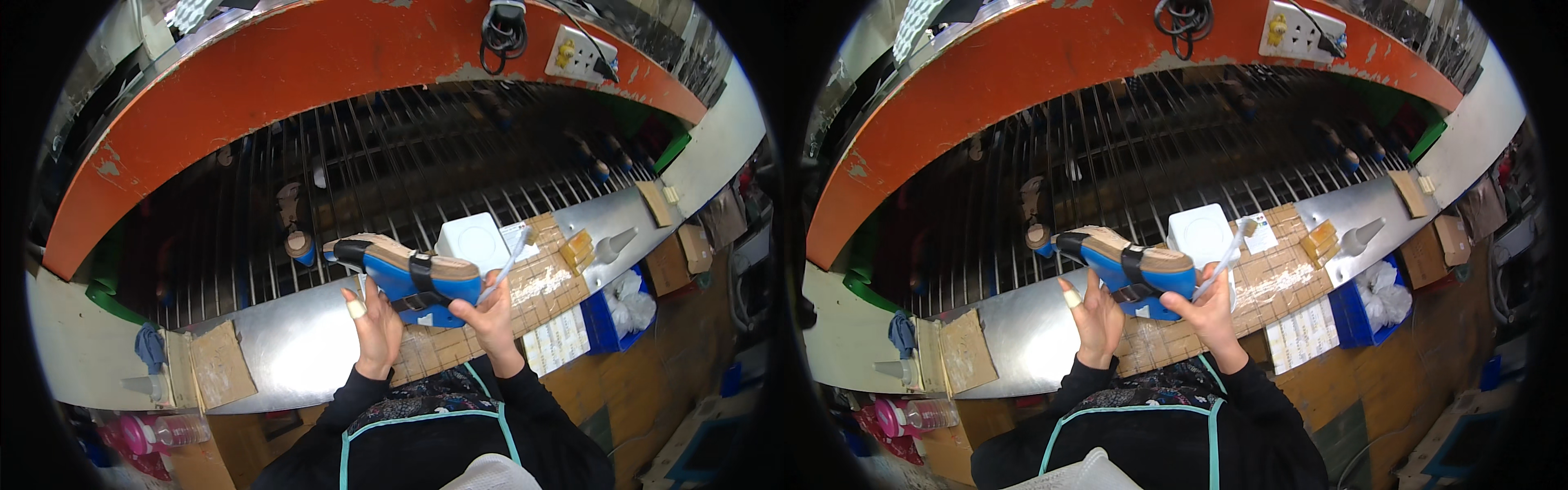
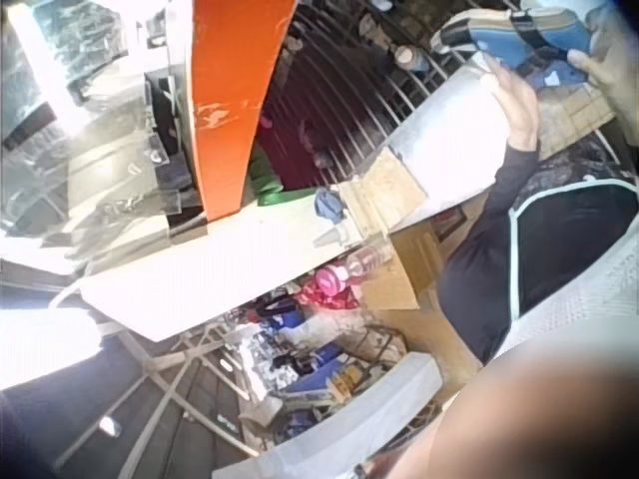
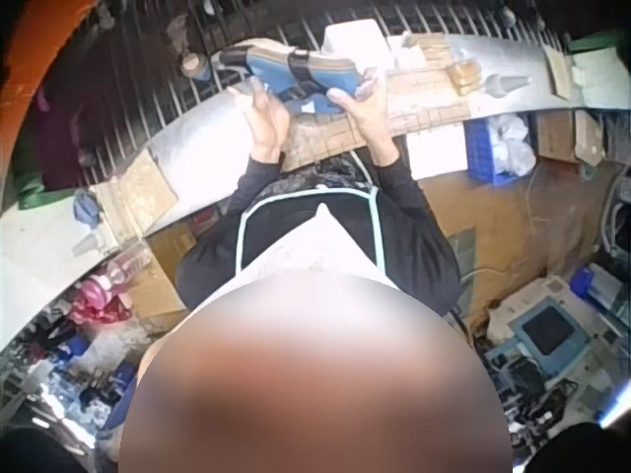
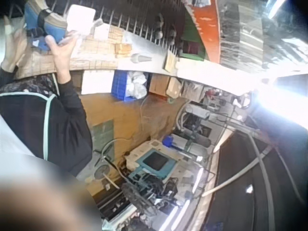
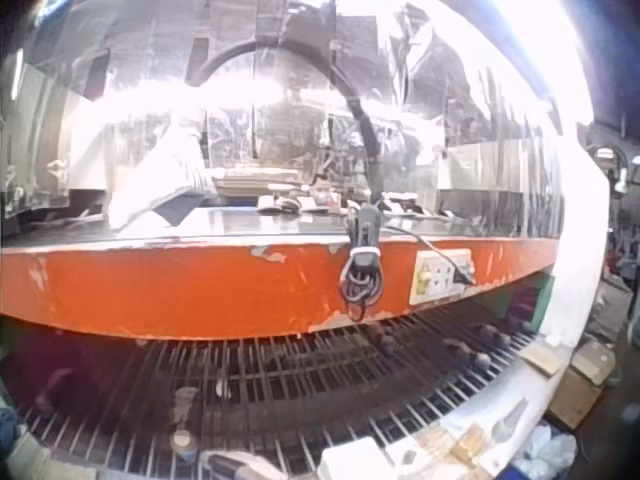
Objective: The person applies glue to the sole of a blue sandal using a small brush, repeatedly dipping the brush into a white container and spreading adhesive along the edges. The sandal is rotated and repositioned to cover different areas, then placed on a metal rack. The person repeats the process with a second sandal.
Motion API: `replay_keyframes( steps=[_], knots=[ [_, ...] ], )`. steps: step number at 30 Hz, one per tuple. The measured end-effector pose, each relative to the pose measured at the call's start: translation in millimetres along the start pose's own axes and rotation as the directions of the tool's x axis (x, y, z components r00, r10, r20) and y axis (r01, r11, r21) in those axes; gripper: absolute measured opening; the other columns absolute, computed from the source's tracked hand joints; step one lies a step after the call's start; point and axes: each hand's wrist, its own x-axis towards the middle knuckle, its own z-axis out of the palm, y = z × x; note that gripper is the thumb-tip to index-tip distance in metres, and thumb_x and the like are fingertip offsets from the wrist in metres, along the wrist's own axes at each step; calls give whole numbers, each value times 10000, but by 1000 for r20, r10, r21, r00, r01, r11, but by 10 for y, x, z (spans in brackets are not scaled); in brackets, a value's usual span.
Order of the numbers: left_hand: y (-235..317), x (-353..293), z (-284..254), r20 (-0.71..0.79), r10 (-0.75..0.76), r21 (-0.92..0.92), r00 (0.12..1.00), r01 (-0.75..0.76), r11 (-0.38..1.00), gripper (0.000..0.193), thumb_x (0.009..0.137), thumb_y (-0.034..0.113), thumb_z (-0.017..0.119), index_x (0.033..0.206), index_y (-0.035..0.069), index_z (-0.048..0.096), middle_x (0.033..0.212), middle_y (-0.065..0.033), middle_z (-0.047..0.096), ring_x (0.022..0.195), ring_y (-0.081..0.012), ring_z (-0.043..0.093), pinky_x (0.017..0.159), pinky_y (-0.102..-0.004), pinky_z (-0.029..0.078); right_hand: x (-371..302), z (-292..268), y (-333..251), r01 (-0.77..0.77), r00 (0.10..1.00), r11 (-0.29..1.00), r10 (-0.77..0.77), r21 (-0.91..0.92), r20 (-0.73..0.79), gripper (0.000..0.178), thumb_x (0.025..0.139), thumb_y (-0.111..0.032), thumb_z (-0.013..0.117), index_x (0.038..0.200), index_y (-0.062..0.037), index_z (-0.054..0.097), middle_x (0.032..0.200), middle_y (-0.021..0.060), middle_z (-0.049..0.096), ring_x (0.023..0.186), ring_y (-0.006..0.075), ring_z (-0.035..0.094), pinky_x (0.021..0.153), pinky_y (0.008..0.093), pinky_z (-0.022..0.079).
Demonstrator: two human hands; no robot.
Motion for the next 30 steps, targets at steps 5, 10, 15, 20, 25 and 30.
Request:
replay_keyframes(
  steps=[5, 10, 15, 20, 25, 30],
  knots=[
    [30, -21, -98, 226, -61, 264, 972, 0, 965, 1088, 791, 877, 138, 1541, 92, 60, 1430, -200, 400, 1266, -299, 447, 1053, -392, 286, 374, -319, -280, -240, 957, 934, 273, 263, -96, 373, 858, -77, 672, 1141, -34, 434, 1091, 146, 605, 1027, 218, 637, 848, 341, 570],
    [-23, -206, -600, 392, -361, 128, 846, 339, 932, 1035, 809, 844, 262, 1539, 129, 104, 1373, -281, 445, 1200, -373, 533, 1009, -484, 403, 1119, -899, -368, -223, 952, 960, 252, 166, -175, 400, 920, -208, 602, 1252, 1, 522, 1209, 133, 627, 1079, 224, 631, 946, 392, 504],
    [-133, -605, -983, 380, -524, 6, 762, 565, 825, 1018, 824, 803, 348, 1531, 109, 114, 1385, -316, 412, 1216, -406, 516, 1030, -516, 415, 2056, -1318, -65, 25, 902, 1000, -17, 15, -431, 507, 742, -3, 780, 1055, -61, 385, 889, 107, 537, 821, 240, 650, 687, 384, 572],
    [-139, -745, -1059, 264, -543, -72, 797, 578, 813, 1045, 811, 771, 458, 1533, 111, 91, 1398, -332, 383, 1222, -452, 497, 1009, -467, 444, 2520, -1505, 464, 13, 836, 915, -232, -404, -497, 625, 658, -131, 858, 1080, -49, 404, 889, 65, 471, 695, 136, 497, 573, 280, 416],
    [-110, -682, -968, 241, -585, -84, 774, 617, 782, 1035, 812, 732, 515, 1538, 146, 66, 1409, -336, 363, 1248, -474, 464, 1022, -485, 435, 2626, -1596, 726, 22, 907, 619, -343, -785, -245, 614, 649, -196, 844, 1066, 0, 439, 981, 153, 550, 927, 312, 579, 809, 396, 461],
    [-76, -641, -919, 217, -610, -71, 763, 635, 769, 1030, 808, 716, 542, 1537, 156, 79, 1395, -374, 347, 1236, -497, 464, 1022, -518, 427, 2602, -1610, 613, 72, 954, 474, -290, -878, -78, 730, 612, -208, 858, 1141, 5, 402, 972, 186, 569, 879, 359, 630, 764, 393, 505]
  ],
)
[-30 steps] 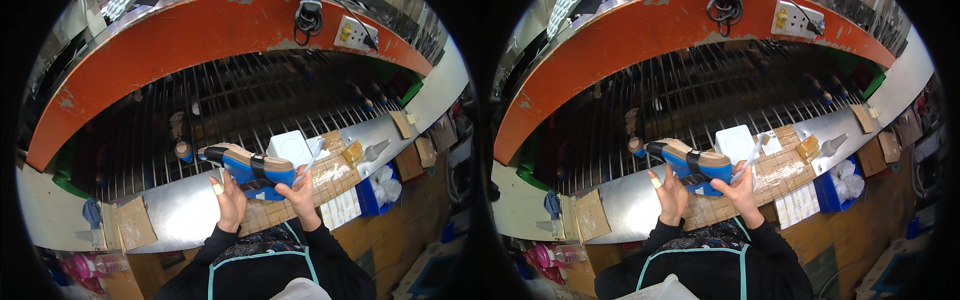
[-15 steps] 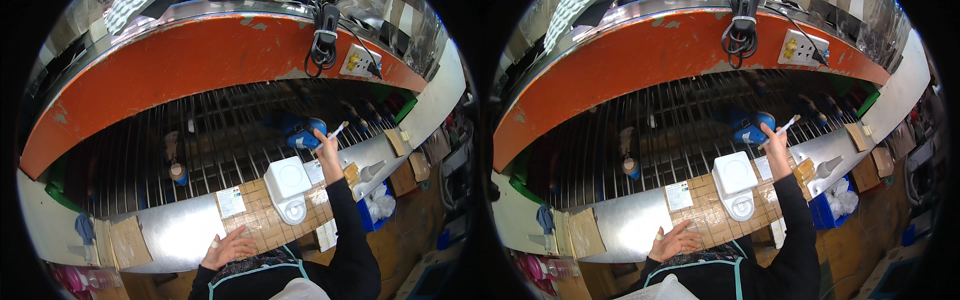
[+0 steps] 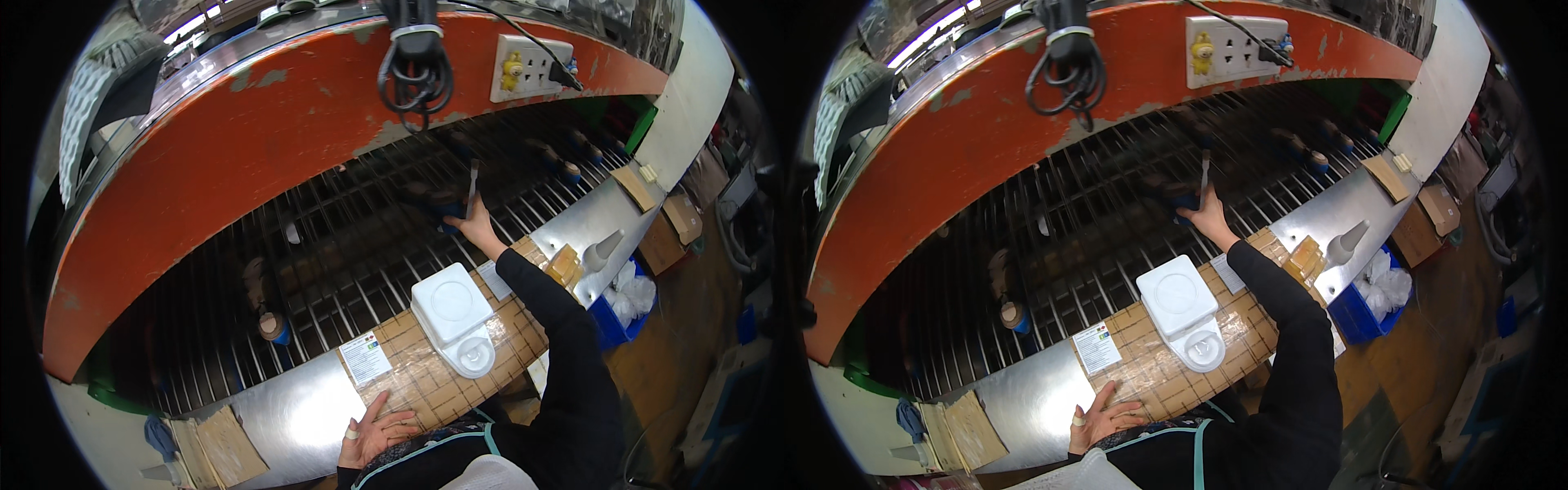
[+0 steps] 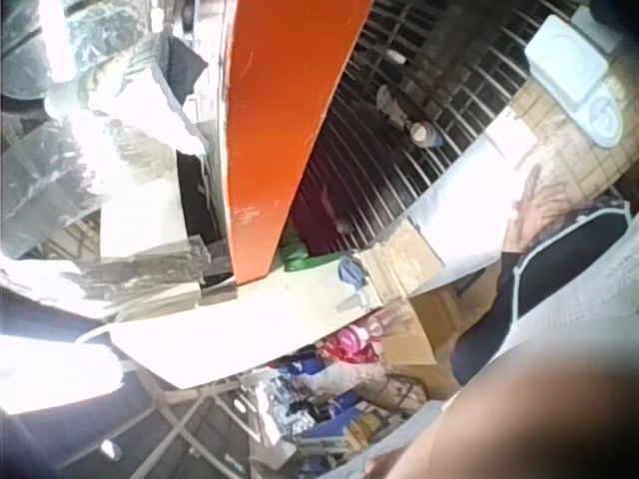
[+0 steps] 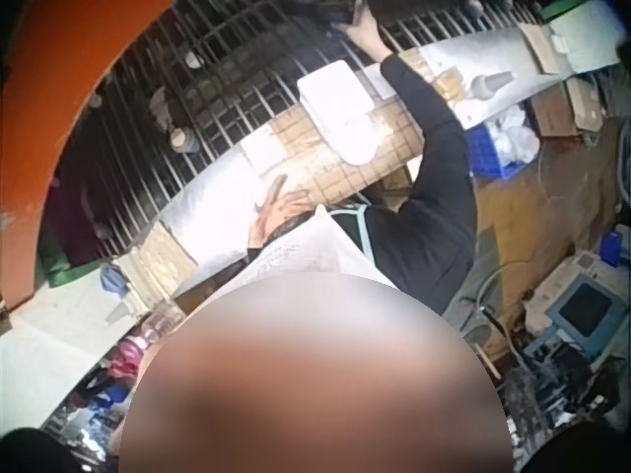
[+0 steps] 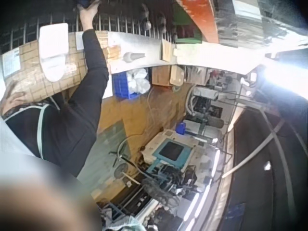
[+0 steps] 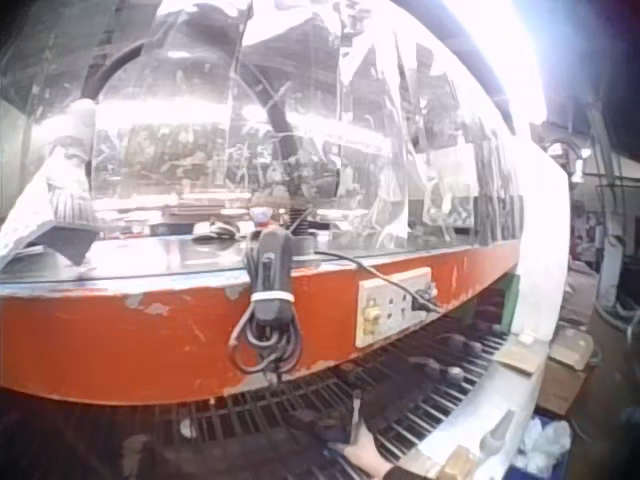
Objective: The person applies glue to the sole of a blue sandal using a small brush, repeatedly dipping the brush into a white container and spreading adhesive along the edges. The sandal is rotated and repositioned to cover different areas, then placed on a metal rack. The person repeats the process with a second sandal.
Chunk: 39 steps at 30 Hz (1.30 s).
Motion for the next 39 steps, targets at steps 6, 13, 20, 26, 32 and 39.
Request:
replay_keyframes(
  steps=[6, 13, 20, 26, 32, 39],
  knots=[
    [-1, 14, 24, -26, 12, -24, 1000, -13, 1000, 1030, 800, 711, 562, 1538, 179, 78, 1390, -388, 342, 1201, -506, 493, 1014, -536, 429, -85, -10, 32, -100, 977, 994, 108, -48, 183, 756, 581, -204, 879, 1121, 28, 404, 1022, 235, 596, 933, 404, 628, 795, 426, 505],
    [-20, -21, -3, -64, 49, 21, 997, -47, 999, 885, 862, 699, 471, 1533, 222, 145, 1384, -409, 336, 1198, -520, 485, 1012, -612, 390, 43, -129, 432, -85, 917, 961, 178, -262, 358, 784, 570, -240, 868, 1178, 20, 445, 1060, 253, 623, 1030, 416, 611, 889, 418, 498],
    [-38, -51, -56, -149, 57, 120, 987, -39, 992, 877, 879, 718, 397, 1539, 224, 96, 1368, -418, 355, 1217, -498, 484, 1019, -559, 408, 1124, -1098, 1530, -285, 958, 574, 188, -767, -215, 741, 644, -317, 773, 1222, 5, 440, 1145, 202, 569, 1071, 387, 529, 858, 506, 492],
    [-13, 123, -28, -170, 58, -373, 984, -118, 920, 883, 875, 724, 391, 1538, 224, 94, 1375, -403, 363, 1211, -498, 492, 1004, -549, 428, 1558, -2098, 2340, -640, 765, 486, 324, -595, -557, 599, 690, -276, 785, 1174, -64, 502, 1218, 136, 550, 1164, 363, 505, 901, 520, 483],
    [113, 354, 93, -384, -38, -68, 922, 13, 998, 883, 875, 717, 403, 1538, 223, 93, 1375, -400, 366, 1208, -496, 495, 1000, -549, 432, 1745, -2405, 2817, -531, 816, 798, 390, -286, -428, 641, 564, -196, 875, 1068, -42, 510, 1127, 186, 606, 1101, 412, 551, 883, 492, 464],
    [145, 307, 126, -412, -48, 16, 910, 60, 998, 885, 875, 709, 416, 1538, 222, 92, 1375, -396, 370, 1206, -494, 498, 996, -548, 437, 1649, -2203, 2534, -471, 880, 493, 209, -732, -426, 703, 582, -201, 871, 1156, -114, 474, 1161, 121, 562, 1141, 322, 533, 903, 571, 411]
  ],
)
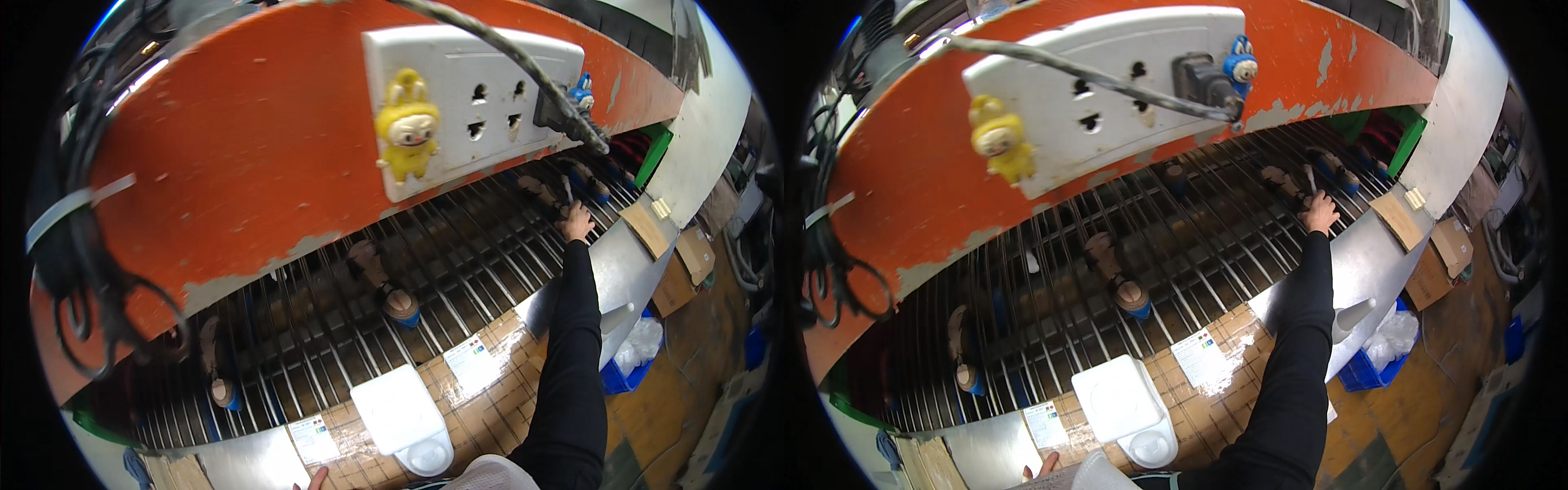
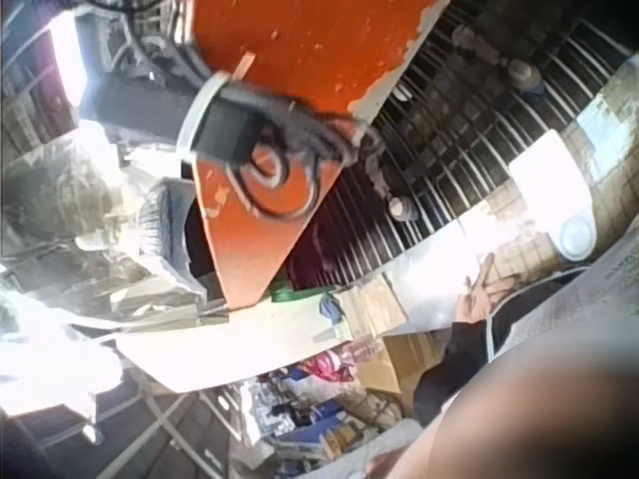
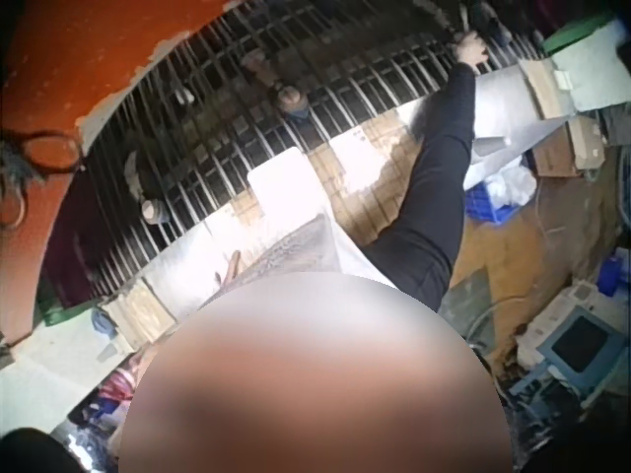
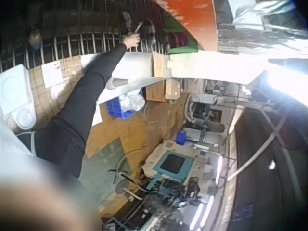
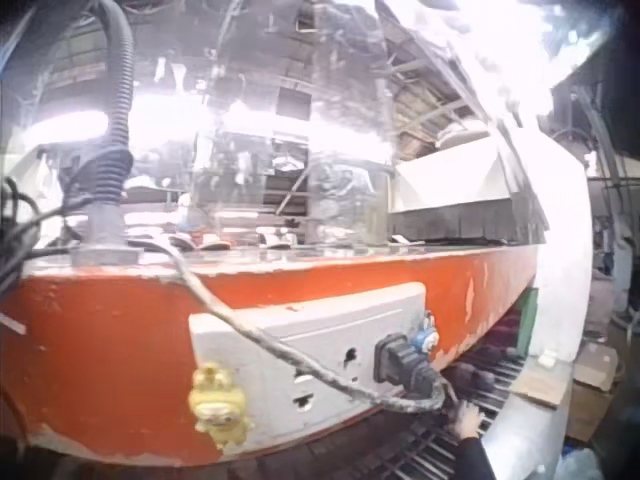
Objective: The person applies glue to the sole of a blue sandal using a small brush, repeatedly dipping the brush into a white container and spreading adhesive along the edges. The sandal is rotated and repositioned to cover different areas, then placed on a metal rack. The person repeats the process with a second sandal.
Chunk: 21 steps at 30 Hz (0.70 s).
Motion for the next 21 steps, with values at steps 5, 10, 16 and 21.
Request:
replay_keyframes(
  steps=[5, 10, 16, 21],
  knots=[
    [-98, -141, -131, 86, 51, 43, 995, -55, 998, 885, 874, 704, 426, 1538, 222, 91, 1374, -393, 373, 1204, -493, 501, 993, -547, 440, -244, -559, -348, 221, 975, 971, -224, -86, -17, 800, 631, -277, 817, 1277, -96, 381, 1185, 172, 582, 953, 373, 660, 999, 676, 266],
    [-155, -235, -217, 272, 82, -26, 959, -77, 997, 874, 876, 669, 473, 1534, 219, 113, 1375, -380, 382, 1207, -490, 499, 991, -565, 437, -805, -1526, -792, 204, 973, 978, -197, 39, -122, 741, 686, -414, 766, 1230, -54, 413, 1031, 184, 661, 962, 390, 638, 905, 567, 352],
    [-51, -383, -4, 592, 39, 219, 805, -208, 953, 939, 875, 653, 497, 1464, -39, 259, 1322, -310, 473, 1246, -416, 485, 1039, -491, 403, -2187, -3131, -513, 313, 940, 850, -213, 424, -267, 583, 655, -344, 831, 981, -56, 442, 810, 116, 618, 748, 299, 635, 697, 348, 462],
    [-39, -306, 682, 744, -50, 330, 666, -302, 894, 932, 846, 578, 575, 1502, 27, 208, 1387, -252, 442, 1270, -351, 478, 1053, -449, 392, -3540, -3811, -252, 220, 933, 87, -308, 972, -184, 543, 680, -107, 788, 1024, -101, 368, 811, 49, 490, 716, 146, 512, 702, 280, 433]
  ],
)
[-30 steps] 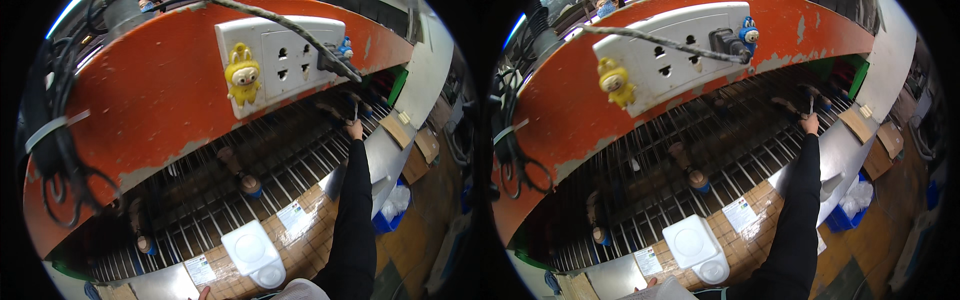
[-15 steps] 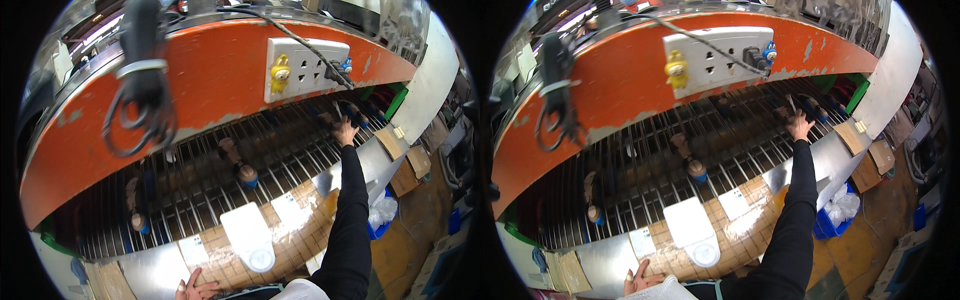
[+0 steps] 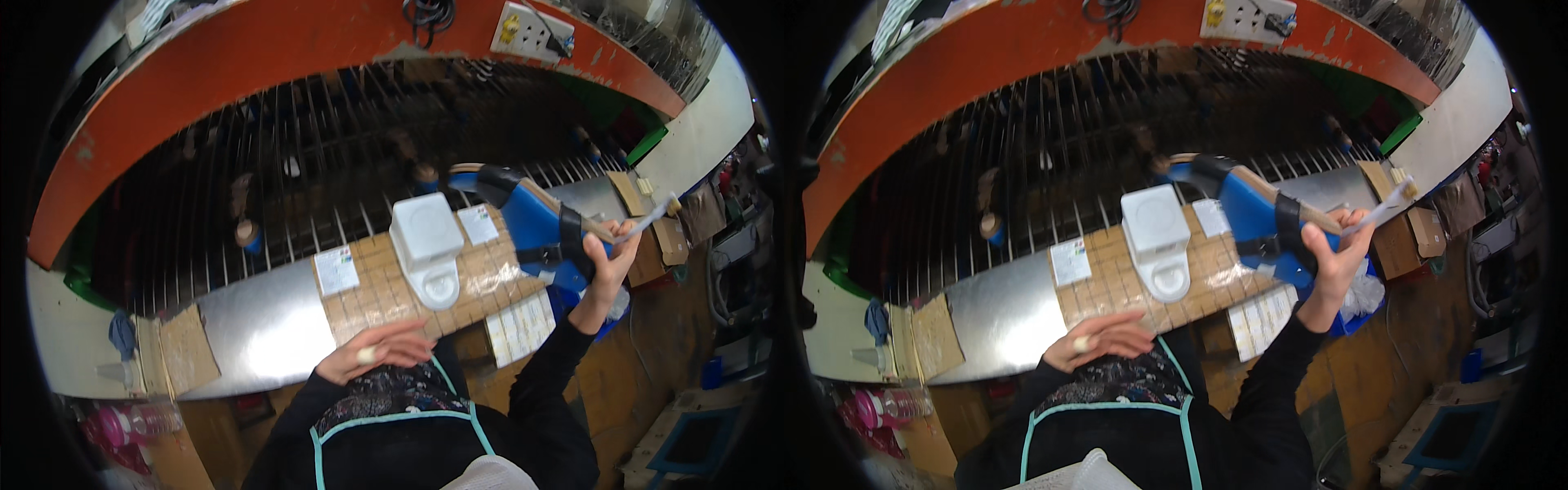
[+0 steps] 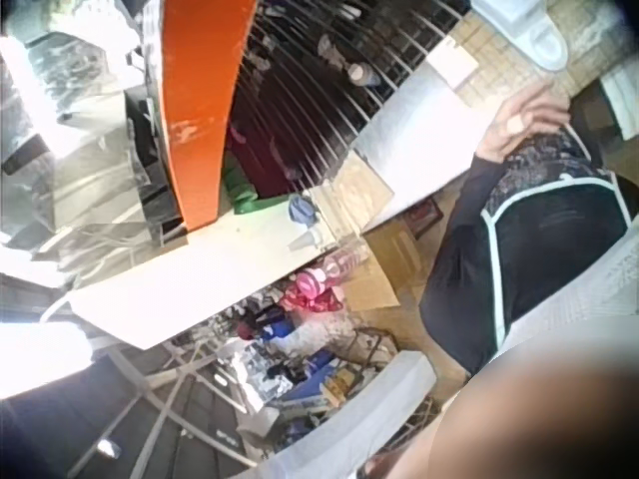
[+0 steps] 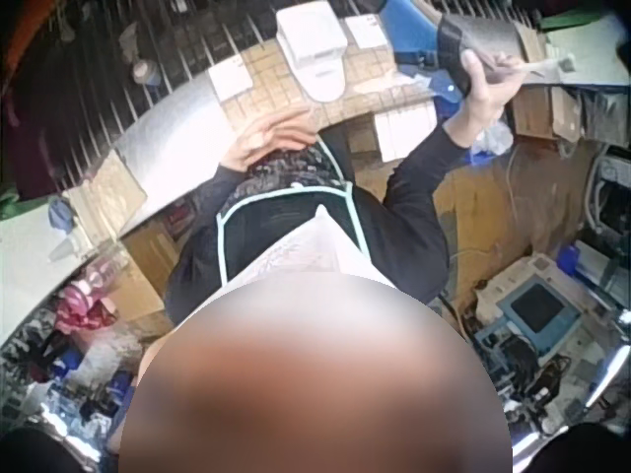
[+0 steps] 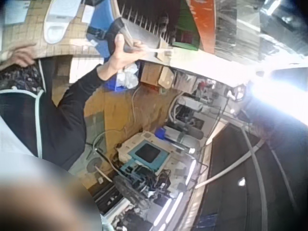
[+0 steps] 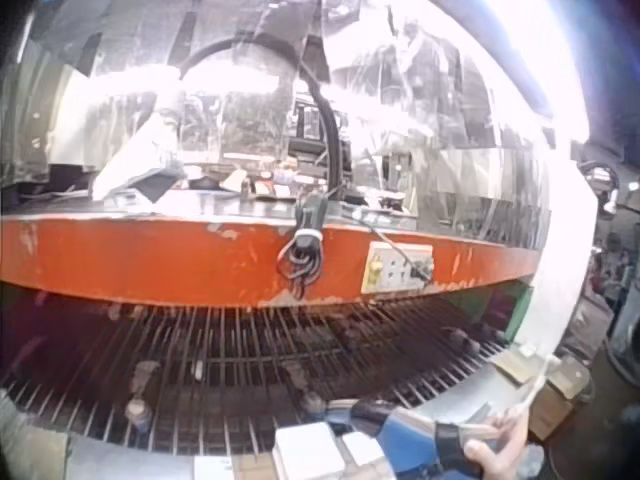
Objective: The person applies glue to the sole of a blue sandal using a small brush, repeatedly dipping the brush into a white container and spreading adhesive along the edges. The sandal is rotated and repositioned to cover different areas, then placed on a metal rack. The person repeats the process with a second sandal.
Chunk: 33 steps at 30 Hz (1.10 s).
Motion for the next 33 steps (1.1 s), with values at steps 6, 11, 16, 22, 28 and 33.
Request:
replay_keyframes(
  steps=[6, 11, 16, 22, 28, 33],
  knots=[
    [-148, 200, 445, -56, 55, -370, 997, -72, 926, 1255, 644, 452, 850, 1535, 142, 23, 1543, -162, 213, 1399, -316, 309, 1064, -511, 381, -1165, 571, -346, -73, 980, 968, 25, 240, 196, 706, 576, -298, 830, 1050, -151, 328, 800, 71, 631, 746, 169, 591, 1105, 489, 200],
    [-428, -280, 429, -210, 94, -648, 973, -211, 732, 989, 636, 163, 893, 1441, 77, 324, 1415, -139, 453, 1320, -300, 437, 1113, -494, 352, -1673, 715, -248, -270, 868, 951, 172, 151, 466, 527, 755, -246, 749, 1039, -112, 325, 859, 122, 643, 815, 212, 612, 1019, 403, 359],
    [-620, -678, 203, -457, 253, -374, 853, -442, 815, 1095, 546, 326, 938, 1427, 88, 334, 1435, -129, 412, 1336, -298, 405, 1121, -493, 344, -1682, 549, 149, -85, 885, 805, 331, -587, 326, 257, 973, -308, 538, 929, -62, 598, 788, 60, 572, 744, 197, 555, 734, 357, 372],
    [-218, -1078, -98, -611, 722, 357, 323, -702, 616, 1152, 541, 402, 927, 1451, 92, 291, 1448, -125, 369, 1342, -295, 376, 1124, -482, 335, -1627, 648, 451, 284, 935, 480, 55, -830, 351, 65, 858, -229, 686, 851, -167, 668, 730, 20, 543, 690, 204, 541, 698, 368, 249],
    [246, -1108, -16, -281, 952, 911, -117, -344, 227, 1128, 598, 415, 898, 1465, 81, 257, 1436, -120, 364, 1330, -271, 383, 1120, -470, 339, -1523, 770, 634, 383, 909, 438, -21, -813, 417, 83, 812, -239, 724, 819, -165, 688, 756, 13, 554, 723, 200, 537, 734, 387, 280],
    [351, -1134, 26, -105, 984, 993, -142, 38, 111, 1098, 645, 456, 862, 1462, 55, 247, 1412, -121, 378, 1309, -251, 398, 1108, -446, 353, -1521, 819, 711, 472, 875, 352, -74, -808, 478, 90, 805, -245, 726, 819, -164, 691, 771, 17, 555, 722, 202, 531, 766, 401, 299]
  ],
)
